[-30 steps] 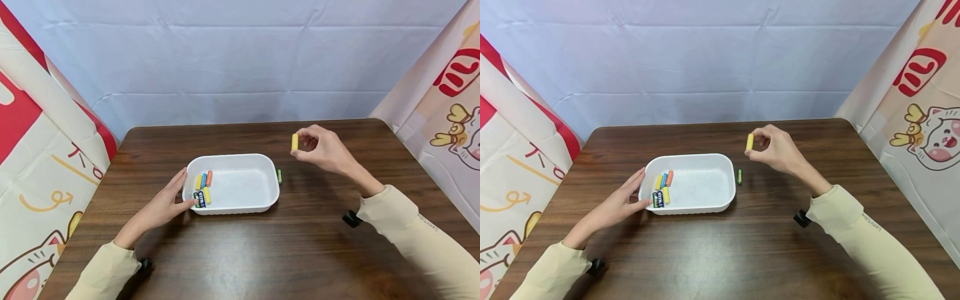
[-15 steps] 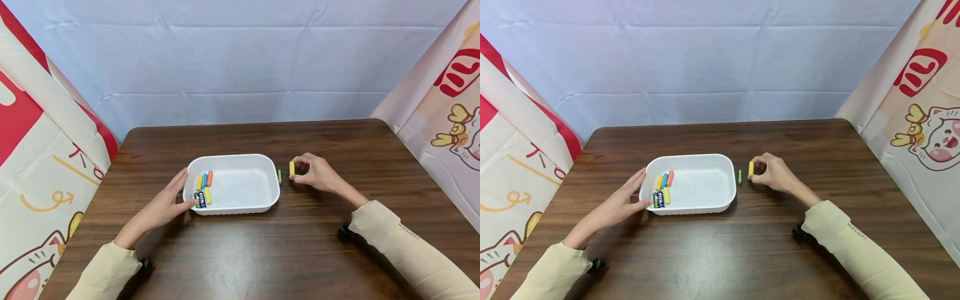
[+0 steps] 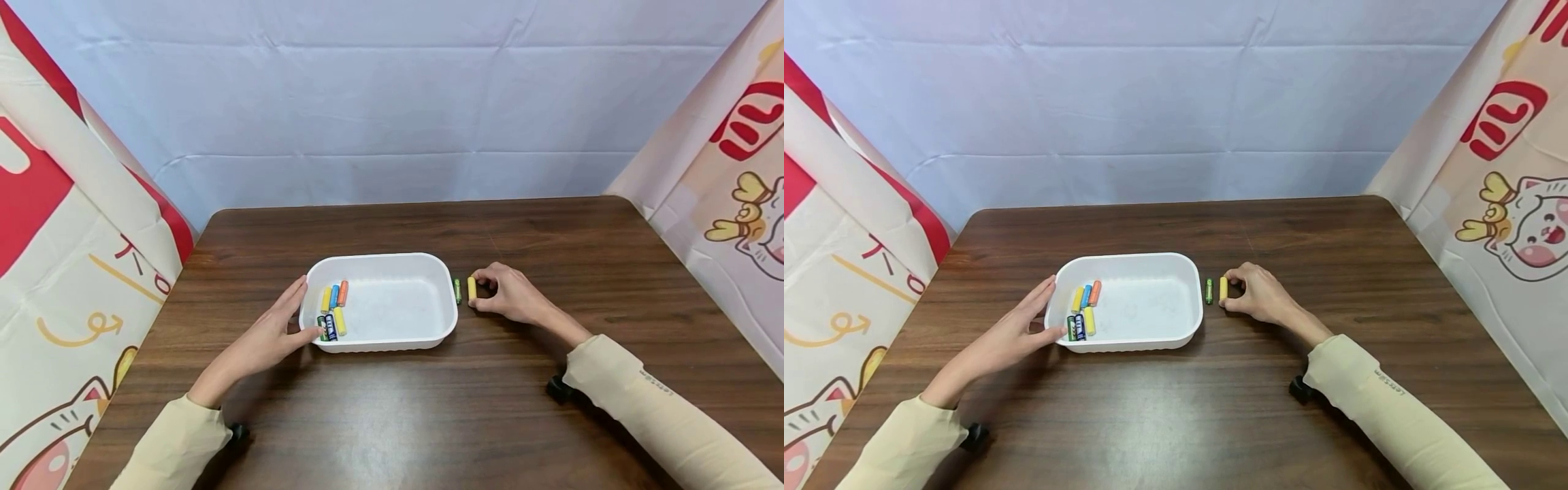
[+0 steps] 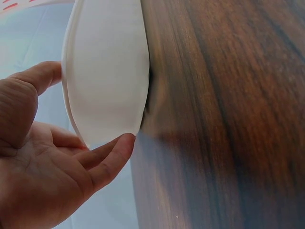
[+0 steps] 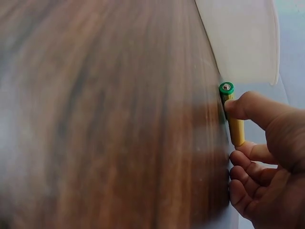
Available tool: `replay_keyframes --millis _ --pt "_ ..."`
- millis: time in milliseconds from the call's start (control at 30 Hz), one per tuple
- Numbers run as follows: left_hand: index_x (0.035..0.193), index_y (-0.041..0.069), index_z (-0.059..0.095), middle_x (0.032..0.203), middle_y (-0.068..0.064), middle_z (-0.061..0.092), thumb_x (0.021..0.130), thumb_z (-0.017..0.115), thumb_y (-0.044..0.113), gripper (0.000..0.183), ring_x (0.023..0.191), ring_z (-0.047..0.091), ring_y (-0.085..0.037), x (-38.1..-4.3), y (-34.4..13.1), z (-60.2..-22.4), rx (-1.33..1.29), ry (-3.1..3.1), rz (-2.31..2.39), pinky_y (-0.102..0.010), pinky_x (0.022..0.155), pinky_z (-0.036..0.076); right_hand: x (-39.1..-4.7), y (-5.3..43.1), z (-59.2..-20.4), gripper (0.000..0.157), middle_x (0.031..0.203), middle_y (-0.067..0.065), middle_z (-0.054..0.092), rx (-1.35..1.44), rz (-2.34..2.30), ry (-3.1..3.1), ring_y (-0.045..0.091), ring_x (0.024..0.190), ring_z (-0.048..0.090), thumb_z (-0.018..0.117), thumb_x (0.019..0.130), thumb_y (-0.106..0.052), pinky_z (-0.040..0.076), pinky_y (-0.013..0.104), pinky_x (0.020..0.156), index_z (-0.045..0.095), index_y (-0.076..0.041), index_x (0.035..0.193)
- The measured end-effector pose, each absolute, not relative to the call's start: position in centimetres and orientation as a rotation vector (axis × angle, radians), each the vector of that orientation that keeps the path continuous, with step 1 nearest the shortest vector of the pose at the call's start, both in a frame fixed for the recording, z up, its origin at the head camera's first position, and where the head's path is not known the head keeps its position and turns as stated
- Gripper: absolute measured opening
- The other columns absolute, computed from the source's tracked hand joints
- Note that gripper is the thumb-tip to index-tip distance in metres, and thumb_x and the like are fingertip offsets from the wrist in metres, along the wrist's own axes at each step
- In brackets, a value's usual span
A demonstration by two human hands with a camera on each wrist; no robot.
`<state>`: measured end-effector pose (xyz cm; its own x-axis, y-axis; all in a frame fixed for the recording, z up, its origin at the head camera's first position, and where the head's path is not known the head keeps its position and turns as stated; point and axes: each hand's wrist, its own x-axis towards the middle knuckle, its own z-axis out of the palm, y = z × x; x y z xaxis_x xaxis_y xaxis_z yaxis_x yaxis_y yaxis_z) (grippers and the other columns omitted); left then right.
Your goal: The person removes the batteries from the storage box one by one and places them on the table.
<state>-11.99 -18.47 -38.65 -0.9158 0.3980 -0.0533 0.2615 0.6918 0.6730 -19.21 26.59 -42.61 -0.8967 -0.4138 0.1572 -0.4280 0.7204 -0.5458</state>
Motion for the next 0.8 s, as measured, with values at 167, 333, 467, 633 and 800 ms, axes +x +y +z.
replay_keyframes --millis 167,333,467,633,800 --pt "0.162 -0.006 0.017 0.172 -0.018 0.007 0.099 0.073 0.030 0.091 0.148 0.030 -0.036 -11.99 -18.40 -38.63 0.532 2.703 1.034 -0.054 0.106 0.045 -19.26 26.48 -42.74 0.033 0.093 0.008 0.060 0.724 0.898 -2.888 0.022 0.085 0.054 0.087 0.083 -0.017 0.044 0.037 0.073 0.072 -0.002 0.109" --pt "0.162 -0.006 0.018 0.172 -0.018 0.009 0.099 0.072 0.033 0.092 0.149 0.028 -0.037 -11.97 -18.47 -38.55 0.539 2.709 1.033 -0.056 0.110 0.040 -19.36 26.41 -42.65 0.034 0.093 0.008 0.060 0.721 0.881 -2.911 0.022 0.086 0.053 0.087 0.083 -0.018 0.043 0.038 0.074 0.072 -0.001 0.109" --pt "0.162 -0.006 0.018 0.172 -0.018 0.009 0.099 0.072 0.035 0.092 0.150 0.027 -0.038 -11.95 -18.50 -38.44 0.546 2.714 1.032 -0.058 0.112 0.037 -19.37 26.44 -42.51 0.035 0.096 0.010 0.060 0.710 0.890 -2.938 0.023 0.087 0.053 0.086 0.084 -0.017 0.044 0.040 0.076 0.072 0.000 0.111" --pt "0.162 -0.006 0.017 0.172 -0.018 0.009 0.100 0.071 0.035 0.092 0.150 0.027 -0.038 -11.93 -18.49 -38.45 0.543 2.710 1.035 -0.057 0.111 0.038 -19.36 26.48 -42.51 0.038 0.098 0.010 0.061 0.709 0.892 -2.957 0.024 0.088 0.053 0.086 0.084 -0.017 0.045 0.040 0.077 0.071 0.001 0.114" --pt "0.162 -0.006 0.017 0.172 -0.019 0.008 0.100 0.071 0.034 0.092 0.150 0.028 -0.038 -11.91 -18.51 -38.49 0.545 2.706 1.043 -0.056 0.109 0.041 -19.24 26.44 -42.48 0.042 0.098 0.011 0.062 0.697 0.890 -2.948 0.024 0.089 0.055 0.087 0.083 -0.018 0.045 0.041 0.078 0.070 0.002 0.116"
